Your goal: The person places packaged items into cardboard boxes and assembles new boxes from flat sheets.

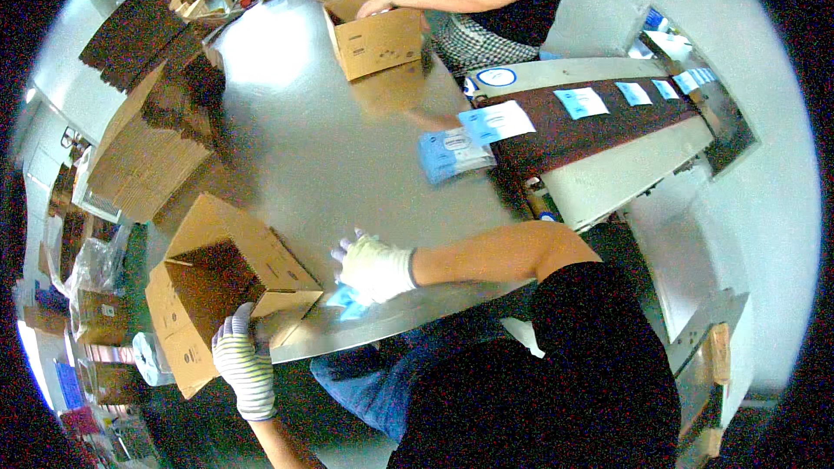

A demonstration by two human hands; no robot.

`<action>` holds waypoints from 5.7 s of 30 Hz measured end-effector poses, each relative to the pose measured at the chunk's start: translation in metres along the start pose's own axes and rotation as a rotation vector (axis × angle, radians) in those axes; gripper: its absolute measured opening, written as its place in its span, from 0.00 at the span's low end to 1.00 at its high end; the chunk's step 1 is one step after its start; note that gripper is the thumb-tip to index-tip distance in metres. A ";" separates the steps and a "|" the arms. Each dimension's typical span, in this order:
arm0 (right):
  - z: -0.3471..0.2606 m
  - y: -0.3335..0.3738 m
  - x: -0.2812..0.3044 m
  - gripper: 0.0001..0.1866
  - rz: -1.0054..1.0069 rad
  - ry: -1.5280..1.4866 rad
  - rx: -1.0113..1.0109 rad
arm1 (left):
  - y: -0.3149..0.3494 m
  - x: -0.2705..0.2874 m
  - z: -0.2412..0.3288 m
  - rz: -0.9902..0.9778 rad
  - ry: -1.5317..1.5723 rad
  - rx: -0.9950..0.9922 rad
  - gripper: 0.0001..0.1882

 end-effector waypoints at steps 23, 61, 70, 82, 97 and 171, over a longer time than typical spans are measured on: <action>0.297 0.124 0.055 0.38 -0.741 -0.277 -0.780 | 0.001 -0.006 0.007 0.062 0.001 0.006 0.15; -0.072 -0.100 0.088 0.08 -0.390 0.022 0.550 | 0.019 -0.006 0.097 -0.163 -0.274 -0.143 0.13; -0.038 -0.023 0.127 0.19 0.203 -0.605 0.264 | 0.025 -0.012 0.075 0.061 -0.293 -0.035 0.09; -0.033 -0.034 0.070 0.20 0.413 -0.266 0.281 | 0.043 0.001 0.033 0.143 -0.150 -0.044 0.07; -0.025 0.040 -0.071 0.26 0.261 -0.537 -0.302 | 0.050 -0.023 0.018 0.352 -0.202 0.147 0.09; 0.071 0.002 -0.028 0.27 -0.411 -2.730 0.284 | 0.049 -0.005 0.049 0.263 -0.202 0.049 0.13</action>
Point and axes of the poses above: each hand's wrist, its own y-axis away from the middle knuckle, its own x-axis out of the back of the hand, z = x × y, the point moved 2 cm from there along -y, towards the middle knuckle, and after that the axes turned 15 degrees about -x, right-handed, at the moved point
